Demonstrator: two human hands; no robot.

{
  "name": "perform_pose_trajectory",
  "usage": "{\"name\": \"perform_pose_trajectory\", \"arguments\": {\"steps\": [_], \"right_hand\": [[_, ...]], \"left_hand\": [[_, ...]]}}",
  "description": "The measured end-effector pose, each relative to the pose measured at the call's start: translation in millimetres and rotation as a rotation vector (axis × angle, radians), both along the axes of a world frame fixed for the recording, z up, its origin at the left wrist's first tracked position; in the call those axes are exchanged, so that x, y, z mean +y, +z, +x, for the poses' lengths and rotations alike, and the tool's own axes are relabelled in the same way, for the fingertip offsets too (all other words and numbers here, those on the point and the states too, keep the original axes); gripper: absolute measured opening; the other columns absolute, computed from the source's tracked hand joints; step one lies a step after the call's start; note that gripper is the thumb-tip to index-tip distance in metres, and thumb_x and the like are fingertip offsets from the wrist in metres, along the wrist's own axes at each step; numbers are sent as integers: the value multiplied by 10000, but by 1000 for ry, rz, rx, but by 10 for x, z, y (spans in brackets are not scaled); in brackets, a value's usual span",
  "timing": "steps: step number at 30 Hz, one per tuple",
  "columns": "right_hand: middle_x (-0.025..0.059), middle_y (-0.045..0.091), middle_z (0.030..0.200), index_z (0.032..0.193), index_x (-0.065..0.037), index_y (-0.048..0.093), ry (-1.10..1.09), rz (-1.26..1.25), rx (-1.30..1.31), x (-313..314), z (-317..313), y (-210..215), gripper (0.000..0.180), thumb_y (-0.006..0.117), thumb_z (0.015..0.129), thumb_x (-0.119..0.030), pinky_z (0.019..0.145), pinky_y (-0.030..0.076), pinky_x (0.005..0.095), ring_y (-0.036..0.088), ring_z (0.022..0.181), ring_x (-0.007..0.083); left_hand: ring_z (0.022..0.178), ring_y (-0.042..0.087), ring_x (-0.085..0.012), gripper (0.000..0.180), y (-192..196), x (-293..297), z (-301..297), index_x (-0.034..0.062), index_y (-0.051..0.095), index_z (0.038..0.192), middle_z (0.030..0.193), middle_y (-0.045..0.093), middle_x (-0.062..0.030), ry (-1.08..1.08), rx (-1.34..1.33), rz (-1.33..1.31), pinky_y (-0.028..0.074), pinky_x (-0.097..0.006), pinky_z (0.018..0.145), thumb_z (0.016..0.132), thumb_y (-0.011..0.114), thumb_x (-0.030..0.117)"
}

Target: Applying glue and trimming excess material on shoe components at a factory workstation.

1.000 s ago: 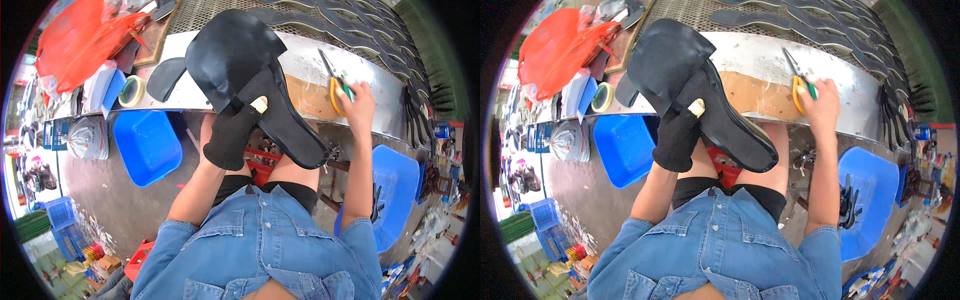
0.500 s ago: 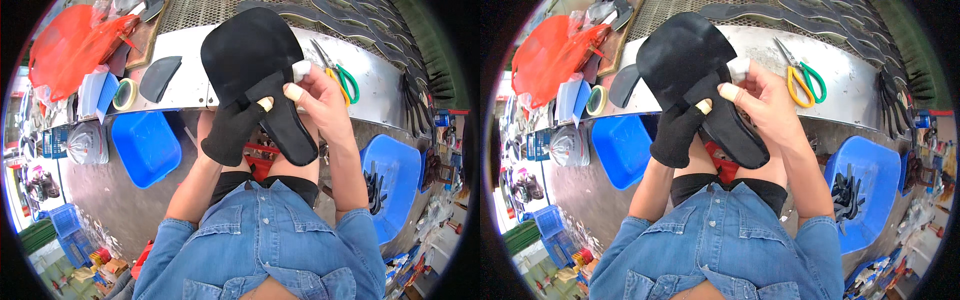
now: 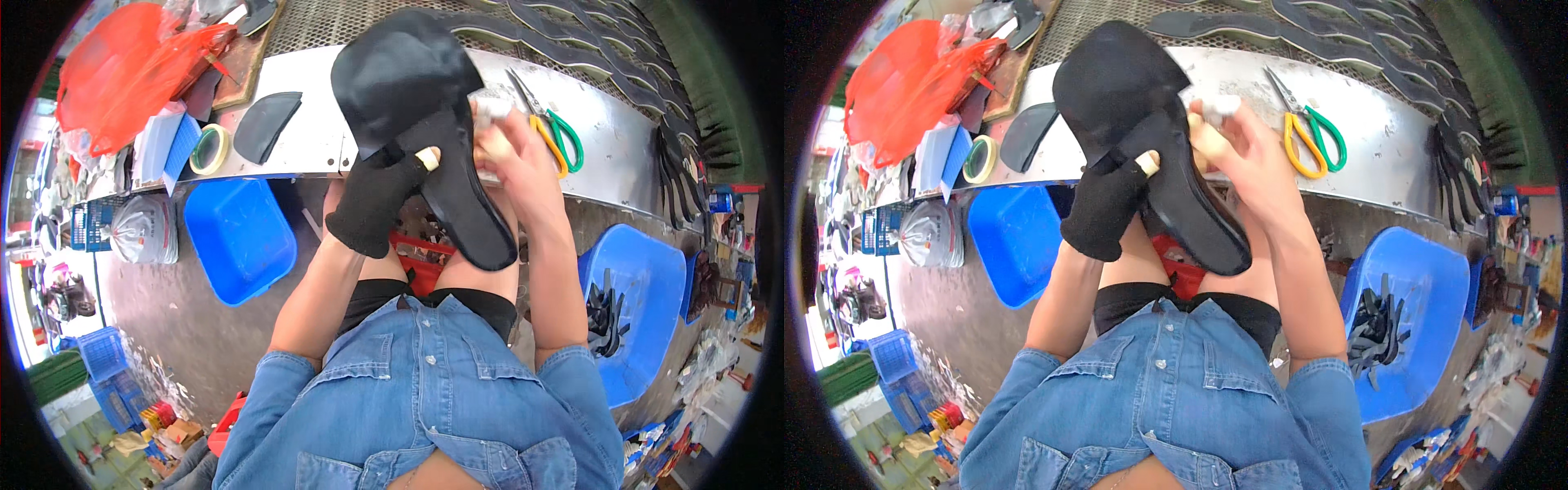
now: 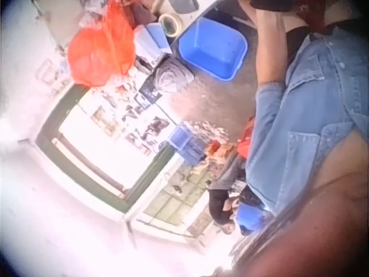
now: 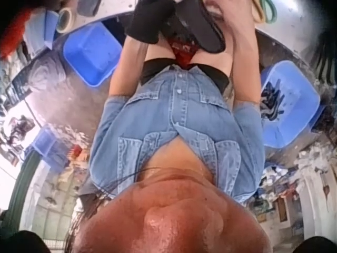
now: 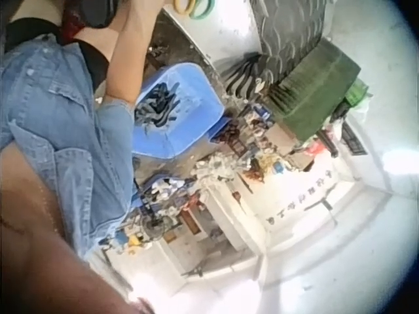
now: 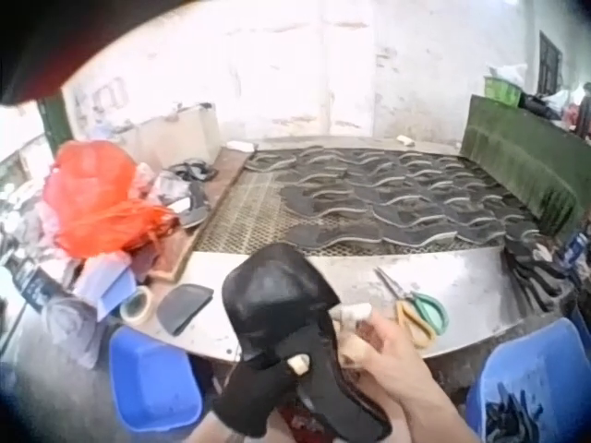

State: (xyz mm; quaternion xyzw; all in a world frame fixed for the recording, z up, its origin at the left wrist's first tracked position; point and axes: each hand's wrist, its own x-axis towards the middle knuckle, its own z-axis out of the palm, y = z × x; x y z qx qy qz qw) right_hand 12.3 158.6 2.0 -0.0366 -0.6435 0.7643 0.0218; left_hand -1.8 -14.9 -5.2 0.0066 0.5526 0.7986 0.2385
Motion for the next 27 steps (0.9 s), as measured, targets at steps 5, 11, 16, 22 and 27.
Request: {"name": "perform_pose_trajectory", "arguments": {"steps": [5, 11, 16, 22, 27], "right_hand": [[93, 601, 1007, 1196, -9, 511, 583, -476, -107, 24, 393, -112, 470, 662, 816, -240, 732, 495, 269, 611, 904, 154], [184, 596, 1019, 1201, 53, 486, -128, 739, 78, -37, 356, 7, 710, 773, 667, -318, 810, 470, 353, 604, 964, 274], [178, 576, 1091, 1267, -6, 468, -246, 1058, 142, -173, 370, 8, 761, 798, 603, -177, 883, 441, 372, 566, 1015, 342], [172, 557, 1015, 1255, 18, 446, -255, 1107, 265, -186, 400, -60, 780, 807, 615, -244, 793, 472, 388, 578, 925, 327], [140, 608, 1055, 1221, 13, 471, -152, 486, 189, -123, 400, -128, 688, 792, 640, -167, 844, 461, 323, 596, 957, 204]], "left_hand": [[968, 570, -158, 375, -99, 49, -153, -11, 531, 1198, 1067, 612, -93, 113, 138, 135, 477, -273, 825, 867, 615, 143], [808, 560, -85, 244, -209, 68, -76, 19, 583, 1035, 902, 625, -44, 108, 92, 28, 454, -237, 719, 868, 628, 192], [769, 581, -123, 235, 58, 169, -109, 7, 616, 995, 907, 658, -84, 182, 450, -149, 466, -256, 702, 812, 671, 144], [771, 600, -123, 253, 122, 122, -140, -30, 631, 1009, 869, 671, -76, 208, 424, -128, 478, -269, 711, 820, 663, 135], [811, 603, -124, 265, 79, 87, -119, -40, 618, 1030, 902, 661, -67, 90, 277, -15, 481, -268, 738, 832, 650, 133]]}}
